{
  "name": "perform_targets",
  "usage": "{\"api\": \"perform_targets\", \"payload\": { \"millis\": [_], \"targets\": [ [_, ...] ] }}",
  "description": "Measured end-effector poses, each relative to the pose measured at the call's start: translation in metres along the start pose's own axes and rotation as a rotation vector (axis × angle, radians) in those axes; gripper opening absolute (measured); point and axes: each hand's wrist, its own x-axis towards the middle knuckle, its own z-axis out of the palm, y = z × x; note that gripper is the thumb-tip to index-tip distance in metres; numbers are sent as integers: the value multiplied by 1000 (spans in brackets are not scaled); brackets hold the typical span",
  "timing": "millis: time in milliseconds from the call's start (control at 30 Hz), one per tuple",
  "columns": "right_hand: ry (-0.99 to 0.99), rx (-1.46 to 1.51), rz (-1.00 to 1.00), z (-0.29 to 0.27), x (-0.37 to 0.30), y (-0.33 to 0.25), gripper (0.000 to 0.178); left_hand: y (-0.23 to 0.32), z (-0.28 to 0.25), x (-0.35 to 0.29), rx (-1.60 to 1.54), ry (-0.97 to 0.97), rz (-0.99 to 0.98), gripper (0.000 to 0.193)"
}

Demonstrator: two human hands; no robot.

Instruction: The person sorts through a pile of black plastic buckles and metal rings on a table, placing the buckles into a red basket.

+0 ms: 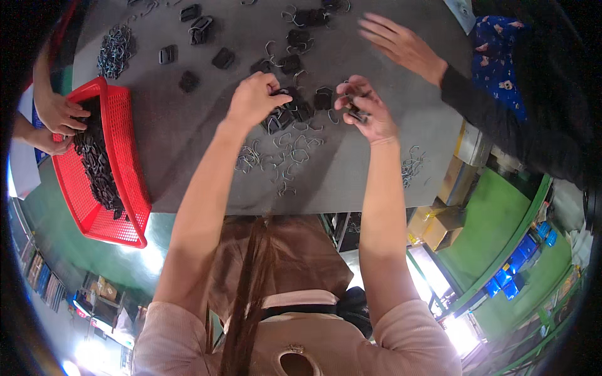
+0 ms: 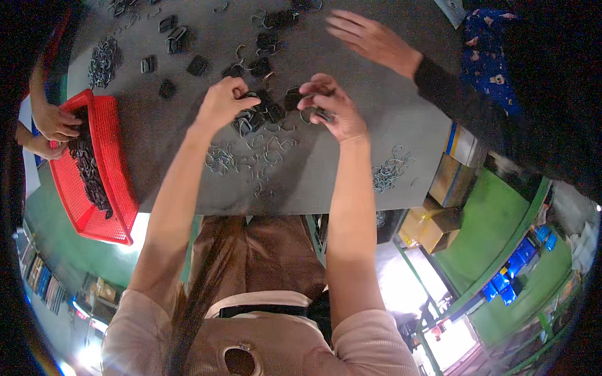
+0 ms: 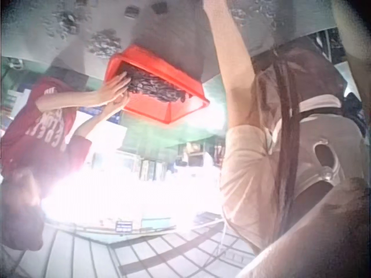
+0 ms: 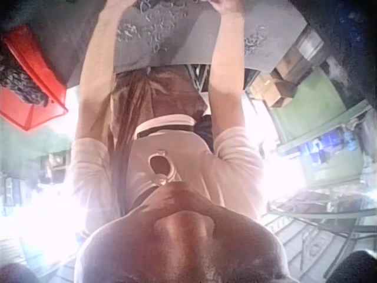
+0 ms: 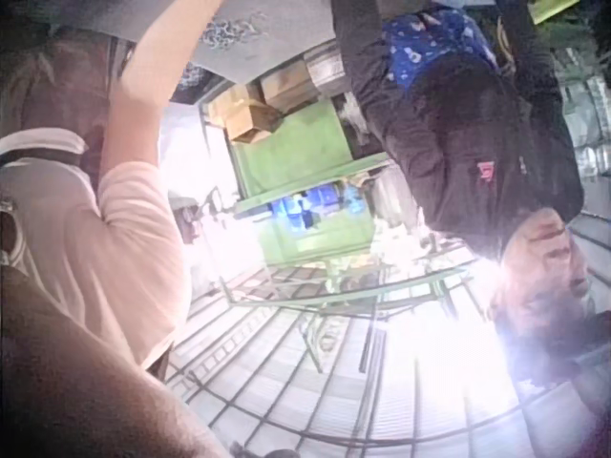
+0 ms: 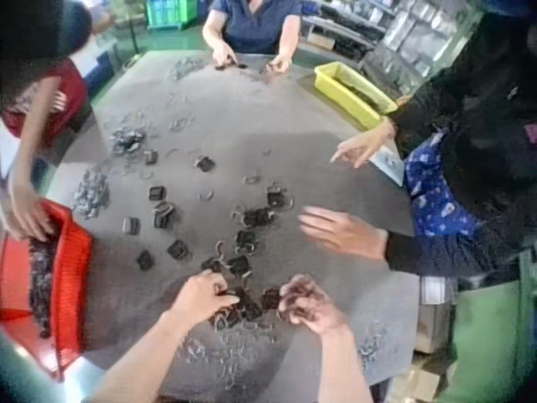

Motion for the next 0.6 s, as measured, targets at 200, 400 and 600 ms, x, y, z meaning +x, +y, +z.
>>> {"api": "perform_targets", "payload": {
  "millis": [200,400,600],
  "targets": [
    [526,-1400,-36,-10,17,29,25,-7,-42,-22,-1187,-179,-6,26],
    [354,-1180,8,4,27,48,28,-14,-15,16,-6,463,-47,25],
    [-198,-55,99,13,6,20,13,-15,-6,8,-87,314,-25,26]
  ]
}}
